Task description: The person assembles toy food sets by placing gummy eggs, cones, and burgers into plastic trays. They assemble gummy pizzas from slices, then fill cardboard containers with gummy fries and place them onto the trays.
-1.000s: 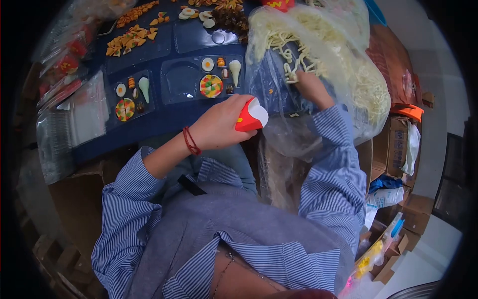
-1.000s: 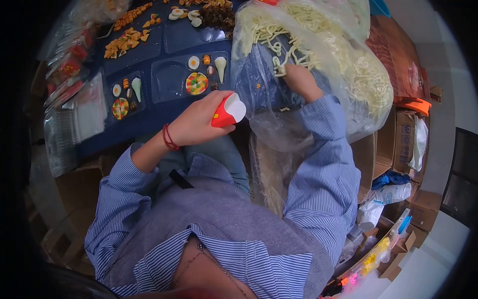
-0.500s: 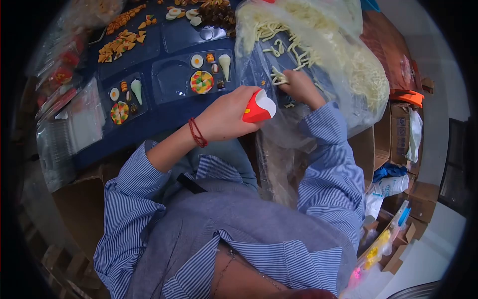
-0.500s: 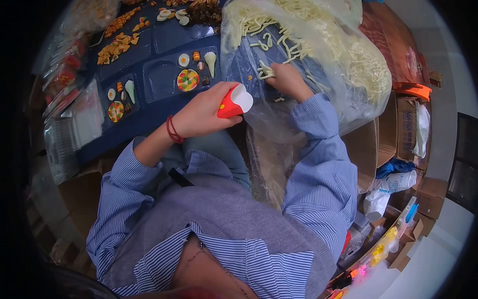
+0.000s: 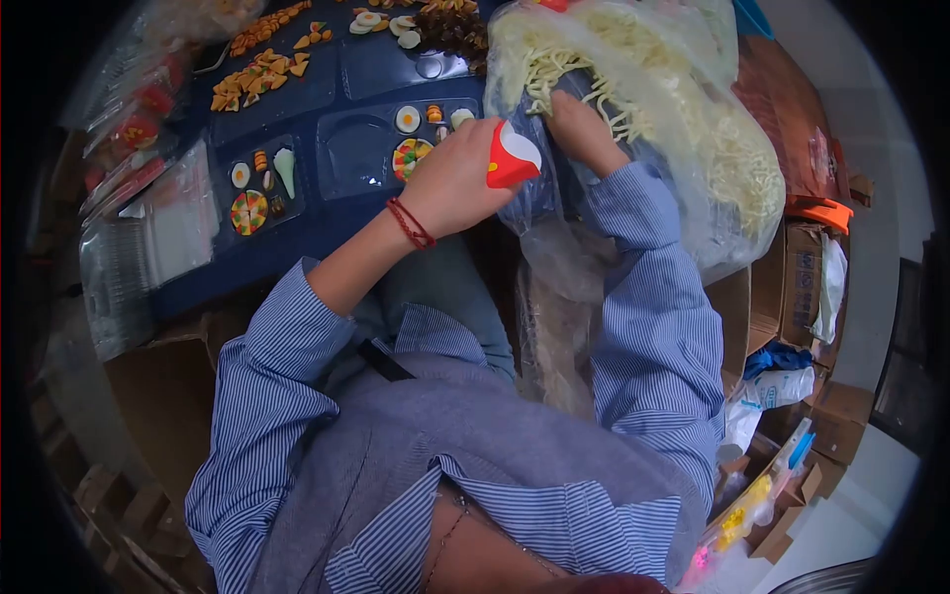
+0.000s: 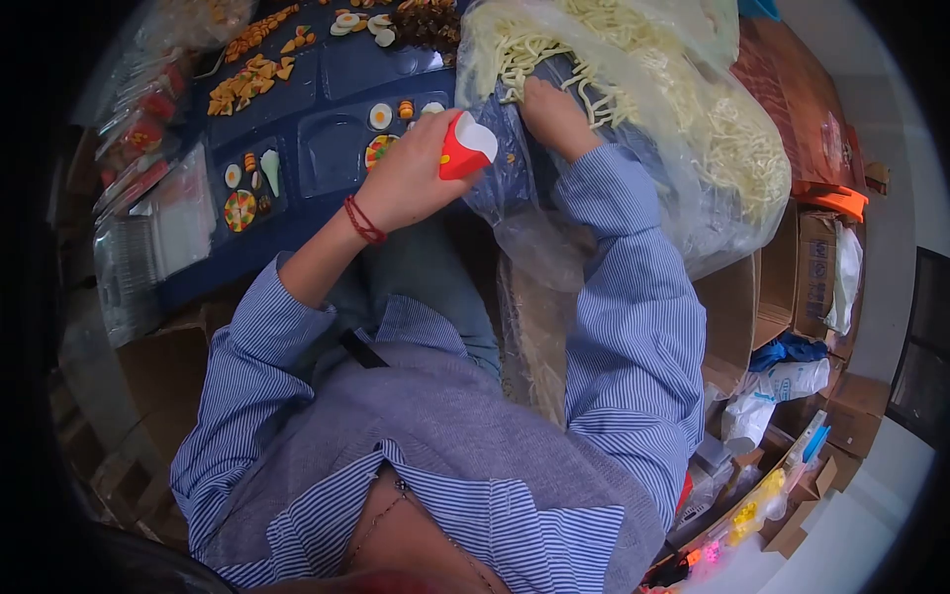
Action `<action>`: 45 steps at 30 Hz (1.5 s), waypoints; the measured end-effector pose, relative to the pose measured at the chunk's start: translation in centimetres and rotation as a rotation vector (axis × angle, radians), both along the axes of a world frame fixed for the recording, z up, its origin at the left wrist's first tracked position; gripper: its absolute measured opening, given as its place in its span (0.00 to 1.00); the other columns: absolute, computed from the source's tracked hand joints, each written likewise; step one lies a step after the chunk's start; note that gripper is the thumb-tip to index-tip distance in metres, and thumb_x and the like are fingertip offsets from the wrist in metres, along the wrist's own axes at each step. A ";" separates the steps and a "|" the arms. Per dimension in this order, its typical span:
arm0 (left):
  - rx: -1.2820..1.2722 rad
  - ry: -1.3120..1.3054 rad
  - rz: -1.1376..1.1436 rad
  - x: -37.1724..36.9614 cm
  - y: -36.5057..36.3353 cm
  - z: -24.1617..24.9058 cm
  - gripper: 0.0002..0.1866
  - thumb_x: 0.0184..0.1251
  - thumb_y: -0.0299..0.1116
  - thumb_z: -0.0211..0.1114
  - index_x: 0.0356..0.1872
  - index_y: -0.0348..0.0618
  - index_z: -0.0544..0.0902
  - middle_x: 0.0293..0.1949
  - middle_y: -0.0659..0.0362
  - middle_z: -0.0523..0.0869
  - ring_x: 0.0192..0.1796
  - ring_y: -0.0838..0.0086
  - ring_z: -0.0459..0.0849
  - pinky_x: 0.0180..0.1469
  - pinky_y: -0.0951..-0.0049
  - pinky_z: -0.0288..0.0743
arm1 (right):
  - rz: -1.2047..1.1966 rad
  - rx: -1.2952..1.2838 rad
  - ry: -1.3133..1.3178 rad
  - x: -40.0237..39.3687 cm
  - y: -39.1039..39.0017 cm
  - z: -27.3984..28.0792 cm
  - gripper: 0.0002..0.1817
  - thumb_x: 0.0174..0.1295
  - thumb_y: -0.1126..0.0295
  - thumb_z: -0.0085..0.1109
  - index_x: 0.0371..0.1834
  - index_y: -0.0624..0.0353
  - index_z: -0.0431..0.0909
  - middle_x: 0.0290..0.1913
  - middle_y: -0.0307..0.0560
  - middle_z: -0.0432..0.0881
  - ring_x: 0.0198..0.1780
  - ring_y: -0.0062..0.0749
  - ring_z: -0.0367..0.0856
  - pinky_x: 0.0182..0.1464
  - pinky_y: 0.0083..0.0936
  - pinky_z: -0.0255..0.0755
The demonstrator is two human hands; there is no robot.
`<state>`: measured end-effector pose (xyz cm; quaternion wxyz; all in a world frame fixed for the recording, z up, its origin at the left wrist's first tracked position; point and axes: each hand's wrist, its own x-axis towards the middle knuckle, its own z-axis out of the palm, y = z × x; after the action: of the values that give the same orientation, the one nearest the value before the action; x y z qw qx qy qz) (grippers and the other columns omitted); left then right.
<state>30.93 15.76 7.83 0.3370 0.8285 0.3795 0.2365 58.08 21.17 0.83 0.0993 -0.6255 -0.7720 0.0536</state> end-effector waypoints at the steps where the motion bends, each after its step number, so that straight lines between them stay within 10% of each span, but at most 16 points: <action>1: 0.026 -0.001 0.034 -0.5 0.1 0.1 0.37 0.57 0.44 0.72 0.64 0.36 0.69 0.53 0.46 0.78 0.55 0.50 0.80 0.55 0.59 0.76 | -0.013 -0.078 -0.022 0.1 -0.4 0.6 0.24 0.67 0.55 0.57 0.47 0.70 0.71 0.40 0.65 0.82 0.43 0.62 0.82 0.45 0.49 0.75; 7: 0.148 -0.020 0.170 -1.9 1.2 -1.0 0.39 0.55 0.43 0.74 0.65 0.36 0.67 0.54 0.47 0.76 0.56 0.51 0.79 0.55 0.59 0.77 | -0.157 -0.455 0.609 -1.6 -2.6 10.0 0.18 0.75 0.57 0.49 0.42 0.65 0.73 0.35 0.44 0.79 0.34 0.26 0.78 0.36 0.24 0.71; 10: 0.230 -0.087 0.231 -1.3 0.6 -0.7 0.41 0.53 0.43 0.75 0.65 0.36 0.65 0.54 0.47 0.75 0.56 0.50 0.78 0.54 0.59 0.77 | 0.133 -0.371 1.677 -5.3 -3.0 12.8 0.18 0.75 0.58 0.50 0.49 0.64 0.76 0.41 0.43 0.81 0.42 0.24 0.78 0.47 0.22 0.71; 14: 0.336 -0.152 0.316 -1.2 0.3 1.1 0.41 0.50 0.41 0.77 0.63 0.37 0.66 0.52 0.49 0.75 0.55 0.52 0.79 0.53 0.60 0.78 | -0.143 -0.187 1.565 -13.1 -4.0 11.5 0.17 0.73 0.60 0.54 0.52 0.64 0.79 0.46 0.43 0.81 0.51 0.28 0.77 0.56 0.23 0.69; 21: 0.473 -0.070 0.276 -3.7 -0.1 0.3 0.40 0.48 0.41 0.78 0.60 0.35 0.68 0.50 0.49 0.75 0.53 0.55 0.79 0.51 0.62 0.78 | 0.195 0.029 0.238 -13.3 -4.6 12.6 0.14 0.54 0.63 0.70 0.39 0.59 0.84 0.39 0.52 0.77 0.43 0.32 0.80 0.41 0.30 0.72; 28: 0.478 -0.036 0.254 -2.3 0.9 0.6 0.40 0.46 0.41 0.78 0.58 0.35 0.68 0.50 0.51 0.75 0.52 0.57 0.78 0.51 0.62 0.78 | 0.058 -0.342 0.846 -10.6 -3.8 14.5 0.13 0.55 0.68 0.67 0.42 0.62 0.84 0.24 0.42 0.80 0.26 0.22 0.75 0.31 0.23 0.70; 33: 0.499 -0.063 0.210 0.7 2.5 0.3 0.38 0.48 0.42 0.78 0.59 0.39 0.69 0.50 0.50 0.76 0.52 0.54 0.80 0.49 0.60 0.78 | 0.159 -0.275 0.581 -8.6 -3.3 12.3 0.12 0.61 0.72 0.62 0.44 0.67 0.84 0.30 0.42 0.85 0.29 0.23 0.81 0.34 0.20 0.75; 35: 0.476 -0.076 0.180 1.4 2.9 -0.4 0.38 0.48 0.41 0.78 0.59 0.40 0.69 0.50 0.50 0.77 0.51 0.54 0.80 0.48 0.60 0.78 | 0.161 -0.516 1.097 -8.3 -4.1 12.0 0.14 0.62 0.73 0.62 0.48 0.69 0.82 0.35 0.45 0.87 0.33 0.25 0.85 0.40 0.19 0.79; 43: 0.329 -0.255 0.241 1.9 1.9 -1.6 0.42 0.46 0.44 0.77 0.63 0.43 0.68 0.47 0.52 0.77 0.49 0.57 0.82 0.47 0.59 0.77 | -0.077 -0.140 1.022 -1.9 -0.9 13.0 0.15 0.61 0.71 0.63 0.48 0.68 0.82 0.37 0.51 0.87 0.38 0.27 0.89 0.40 0.22 0.82; 45: 0.411 -0.143 0.154 1.0 1.3 -1.3 0.46 0.46 0.44 0.77 0.69 0.46 0.66 0.48 0.52 0.77 0.48 0.56 0.82 0.48 0.59 0.78 | -0.388 -0.384 0.374 -0.2 1.3 9.9 0.15 0.58 0.68 0.66 0.46 0.64 0.84 0.36 0.53 0.87 0.37 0.33 0.89 0.41 0.27 0.82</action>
<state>31.96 17.06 6.52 0.1684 0.8295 0.3605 0.3920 57.83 22.42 10.70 0.1277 -0.7476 -0.5826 0.2922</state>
